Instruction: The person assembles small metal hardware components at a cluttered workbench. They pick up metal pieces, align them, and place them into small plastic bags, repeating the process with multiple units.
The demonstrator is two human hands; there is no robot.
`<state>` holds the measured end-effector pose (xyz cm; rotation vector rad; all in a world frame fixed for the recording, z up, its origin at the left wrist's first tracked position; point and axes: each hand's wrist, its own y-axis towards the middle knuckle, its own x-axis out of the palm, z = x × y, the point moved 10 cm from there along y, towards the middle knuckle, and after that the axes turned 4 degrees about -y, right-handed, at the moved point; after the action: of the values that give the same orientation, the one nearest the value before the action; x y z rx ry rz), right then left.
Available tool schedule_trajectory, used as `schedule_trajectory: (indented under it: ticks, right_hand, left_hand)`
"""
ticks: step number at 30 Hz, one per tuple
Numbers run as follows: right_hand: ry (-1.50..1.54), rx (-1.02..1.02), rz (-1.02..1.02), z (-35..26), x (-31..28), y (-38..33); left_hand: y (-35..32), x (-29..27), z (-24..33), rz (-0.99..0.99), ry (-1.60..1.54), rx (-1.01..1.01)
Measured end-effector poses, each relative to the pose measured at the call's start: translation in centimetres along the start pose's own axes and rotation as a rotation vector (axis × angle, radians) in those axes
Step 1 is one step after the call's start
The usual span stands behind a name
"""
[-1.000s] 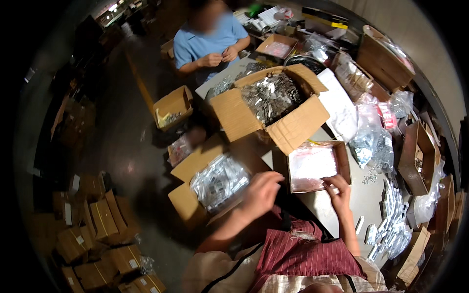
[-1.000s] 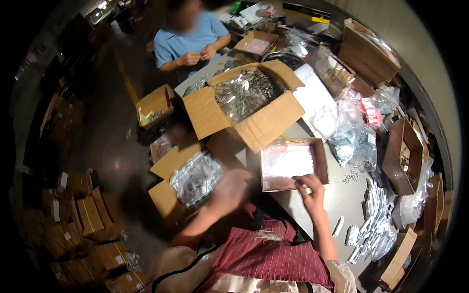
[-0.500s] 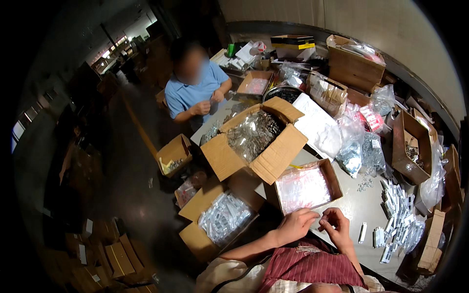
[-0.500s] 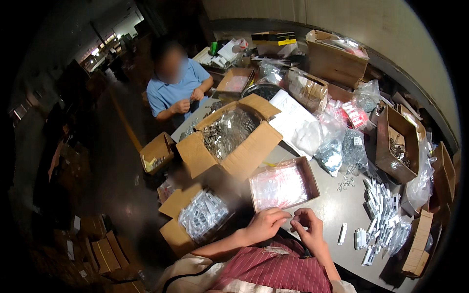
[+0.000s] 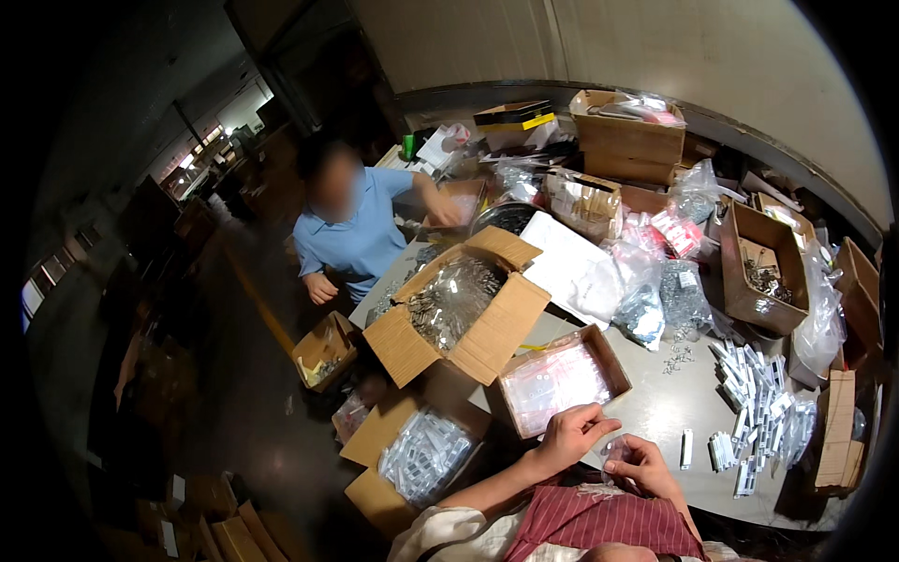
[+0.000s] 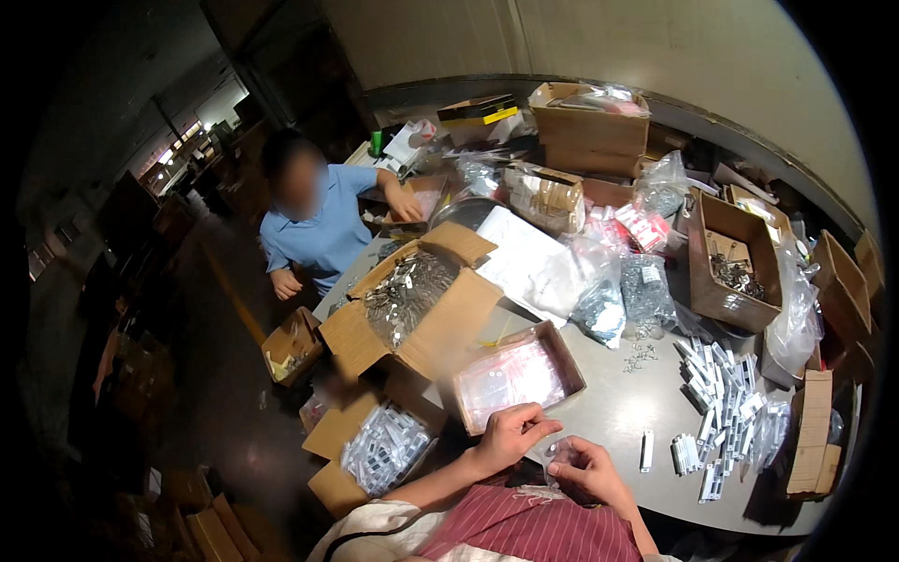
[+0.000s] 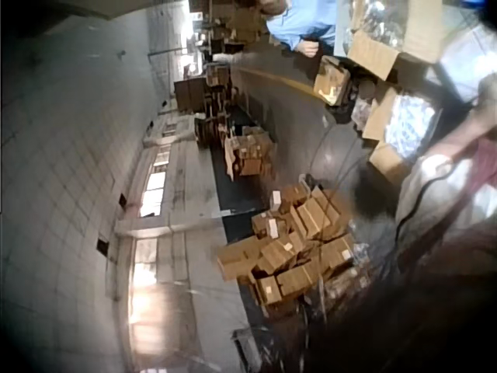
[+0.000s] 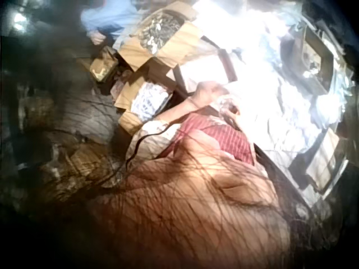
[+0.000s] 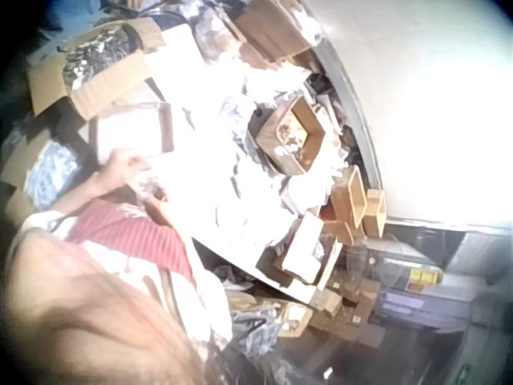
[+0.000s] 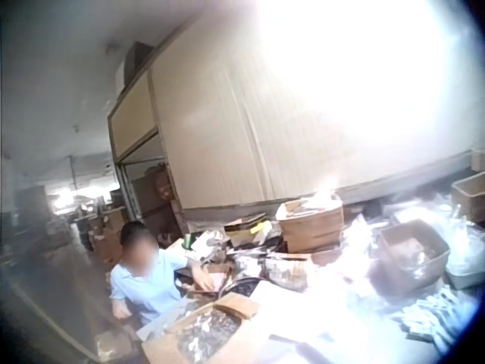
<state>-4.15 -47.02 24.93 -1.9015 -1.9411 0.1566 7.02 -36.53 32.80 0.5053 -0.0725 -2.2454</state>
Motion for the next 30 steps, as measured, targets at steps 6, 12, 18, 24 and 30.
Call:
schedule_trajectory:
  ticks: [6,12,18,24,30]
  right_hand:
    - [0.086,-0.102,0.109,-0.4,-2.7,0.2]
    - [-0.73,-0.651,0.371,-8.9,-4.1,-2.4]
    - [-1.159,-0.892,0.192,-12.5,-1.5,-2.9]
    - [-1.164,-0.654,0.084,-8.1,-4.5,-0.9]
    - [-1.189,-0.514,0.066,-4.3,-6.2,-1.1]
  left_hand:
    - [0.9,1.7,1.2,-0.078,-0.139,0.113]
    - [0.8,1.7,0.9,0.134,0.17,0.163]
    - [1.1,4.9,-0.1,0.027,0.169,0.203]
    - [2.1,7.3,-1.7,-0.09,0.248,0.232]
    - [2.2,9.1,-0.6,-0.089,0.419,0.34]
